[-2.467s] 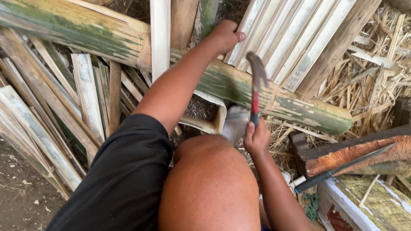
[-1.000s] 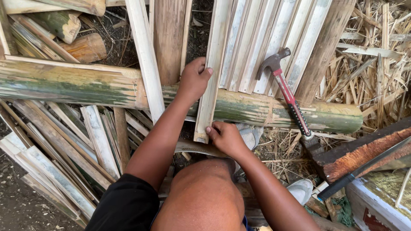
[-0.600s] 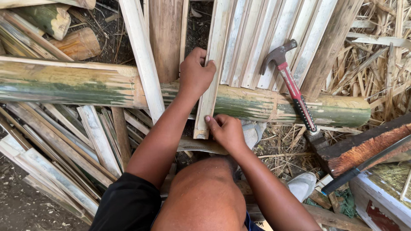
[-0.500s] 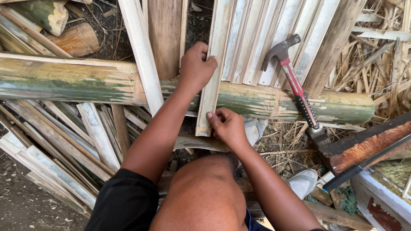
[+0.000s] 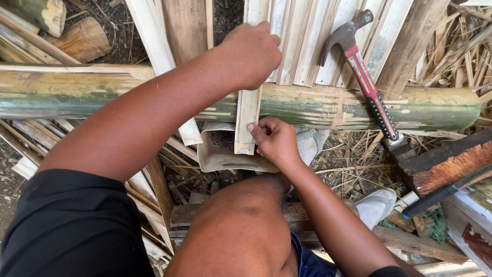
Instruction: The person splits bamboo strips with a machete and hammers them into a bamboo frame. The person repeatedly cuts strips and nails them in place to build up a panel.
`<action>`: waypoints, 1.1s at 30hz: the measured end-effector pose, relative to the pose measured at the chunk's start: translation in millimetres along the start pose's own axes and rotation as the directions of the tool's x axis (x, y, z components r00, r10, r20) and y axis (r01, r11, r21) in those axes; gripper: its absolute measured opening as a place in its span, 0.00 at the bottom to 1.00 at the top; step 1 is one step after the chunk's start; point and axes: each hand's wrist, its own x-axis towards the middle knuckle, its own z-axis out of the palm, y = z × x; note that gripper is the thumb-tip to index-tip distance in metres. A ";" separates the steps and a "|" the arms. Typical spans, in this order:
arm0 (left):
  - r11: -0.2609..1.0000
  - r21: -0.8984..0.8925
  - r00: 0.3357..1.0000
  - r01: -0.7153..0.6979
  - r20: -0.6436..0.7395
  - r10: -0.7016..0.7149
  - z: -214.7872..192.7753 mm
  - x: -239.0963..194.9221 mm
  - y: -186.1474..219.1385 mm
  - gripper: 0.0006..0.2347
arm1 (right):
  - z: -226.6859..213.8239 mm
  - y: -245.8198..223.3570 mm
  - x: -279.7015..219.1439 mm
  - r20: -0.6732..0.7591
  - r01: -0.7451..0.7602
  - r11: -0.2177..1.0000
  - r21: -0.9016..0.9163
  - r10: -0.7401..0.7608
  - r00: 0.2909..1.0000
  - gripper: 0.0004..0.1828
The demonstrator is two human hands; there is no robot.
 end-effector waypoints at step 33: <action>0.928 0.203 0.940 -0.313 -0.077 0.333 -146.4 89.1 261.7 0.30 | -286.2 137.6 -207.2 -0.357 0.126 0.490 -0.862 -0.765 0.536 0.17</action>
